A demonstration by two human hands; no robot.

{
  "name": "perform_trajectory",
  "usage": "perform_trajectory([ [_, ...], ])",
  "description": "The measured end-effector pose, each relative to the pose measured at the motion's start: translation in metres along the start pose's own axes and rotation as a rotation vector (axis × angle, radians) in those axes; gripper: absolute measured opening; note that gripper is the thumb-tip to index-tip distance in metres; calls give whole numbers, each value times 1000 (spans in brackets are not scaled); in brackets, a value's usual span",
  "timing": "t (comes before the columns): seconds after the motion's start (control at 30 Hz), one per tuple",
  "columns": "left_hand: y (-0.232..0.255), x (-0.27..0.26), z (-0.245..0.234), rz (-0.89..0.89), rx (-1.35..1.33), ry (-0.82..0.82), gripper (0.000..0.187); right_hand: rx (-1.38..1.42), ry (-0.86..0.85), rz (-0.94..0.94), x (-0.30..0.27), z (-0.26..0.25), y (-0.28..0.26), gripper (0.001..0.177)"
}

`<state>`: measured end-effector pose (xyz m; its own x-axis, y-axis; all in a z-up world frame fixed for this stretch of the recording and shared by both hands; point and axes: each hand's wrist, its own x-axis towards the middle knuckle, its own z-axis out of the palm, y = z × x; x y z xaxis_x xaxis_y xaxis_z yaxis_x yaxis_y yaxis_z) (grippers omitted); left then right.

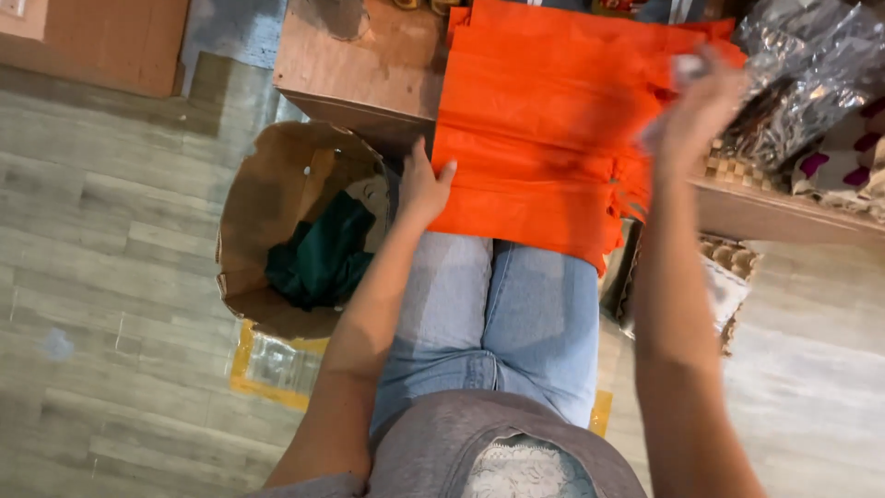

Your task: The person repeatedly wipes the surface of stacked orange fabric pieces with a white cloth. The hands move the cloth back and forth across the fabric, occasionally lifting and repositioning the fabric to access different areas. The task continues throughout the clip without a visible final state.

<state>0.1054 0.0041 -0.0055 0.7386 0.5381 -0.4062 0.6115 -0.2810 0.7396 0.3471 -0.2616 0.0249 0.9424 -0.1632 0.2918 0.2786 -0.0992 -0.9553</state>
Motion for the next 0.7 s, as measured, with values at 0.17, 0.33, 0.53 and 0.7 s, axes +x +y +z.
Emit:
perform_trajectory([
  [0.17,-60,7,48,143,107,206,50,-144,-277,-144,-155,90,-39,28],
  [0.33,-55,-9,35,280,80,267,41,-736,-693,-356,-250,125,4,17],
  [0.53,-37,-13,37,288,101,281,39,-1297,-615,-458,-197,24,30,28],
  [0.7,-35,-15,34,300,145,306,40,-1365,-481,-394,-147,-65,60,30],
])
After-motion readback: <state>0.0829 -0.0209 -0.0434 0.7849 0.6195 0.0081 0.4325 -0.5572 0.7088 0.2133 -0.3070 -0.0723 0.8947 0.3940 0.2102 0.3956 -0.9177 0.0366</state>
